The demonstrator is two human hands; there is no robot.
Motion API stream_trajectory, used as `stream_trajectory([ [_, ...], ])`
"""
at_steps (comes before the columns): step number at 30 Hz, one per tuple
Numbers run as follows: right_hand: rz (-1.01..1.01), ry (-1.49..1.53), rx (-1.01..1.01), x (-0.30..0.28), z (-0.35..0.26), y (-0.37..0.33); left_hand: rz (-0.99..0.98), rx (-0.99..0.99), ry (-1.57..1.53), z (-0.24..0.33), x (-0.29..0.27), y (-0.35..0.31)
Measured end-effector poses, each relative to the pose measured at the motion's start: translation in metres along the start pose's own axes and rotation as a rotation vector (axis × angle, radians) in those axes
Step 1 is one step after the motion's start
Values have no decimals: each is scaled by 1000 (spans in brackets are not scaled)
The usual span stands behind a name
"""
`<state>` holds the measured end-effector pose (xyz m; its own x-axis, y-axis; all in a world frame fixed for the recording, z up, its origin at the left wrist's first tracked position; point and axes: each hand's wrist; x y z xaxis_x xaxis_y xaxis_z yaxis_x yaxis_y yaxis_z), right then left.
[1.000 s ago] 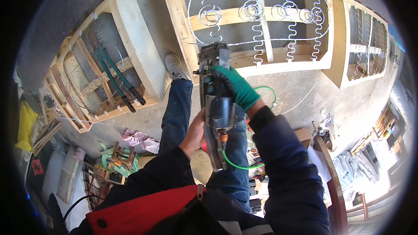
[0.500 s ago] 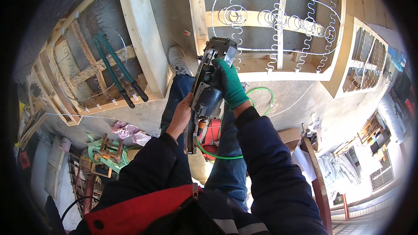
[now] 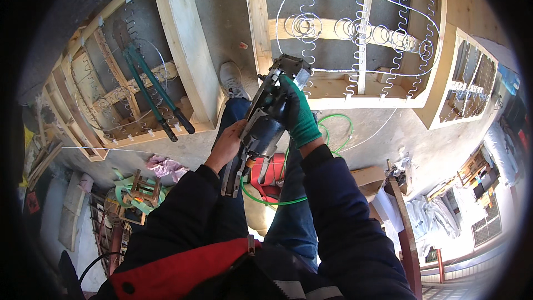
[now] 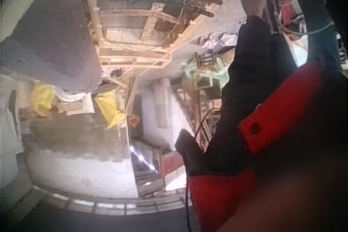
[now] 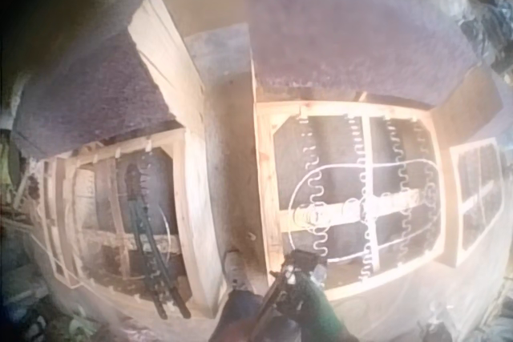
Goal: The person uses a pneumatic staple gun to attach metal springs to a wooden frame. They repeatedly position springs, fire staples, and reload the staple gun with a strip of staples from a nearby box.
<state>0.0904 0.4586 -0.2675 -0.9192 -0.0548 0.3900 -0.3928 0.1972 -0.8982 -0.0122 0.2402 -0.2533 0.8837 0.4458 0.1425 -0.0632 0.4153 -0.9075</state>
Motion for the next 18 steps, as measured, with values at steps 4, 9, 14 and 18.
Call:
stream_trajectory([
  [4,71,-36,-58,0,-2,2,28,4,-18,5,6,-3],
  [9,9,15,18,-3,0,5,43,77,83,2,8,-6],
  [14,37,-119,-99,-14,9,11,11,-48,-60,-6,11,-2],
  [18,83,-129,44,-24,15,22,63,50,-76,-9,14,-2],
])
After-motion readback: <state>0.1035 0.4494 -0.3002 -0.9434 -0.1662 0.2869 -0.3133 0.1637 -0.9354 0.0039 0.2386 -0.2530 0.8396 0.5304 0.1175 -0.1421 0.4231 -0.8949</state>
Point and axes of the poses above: each hand's wrist, its own y-axis towards the middle knuckle, its own x-axis out of the palm, z = x × y, and after that the axes turned 3 degrees about -x, right-handed
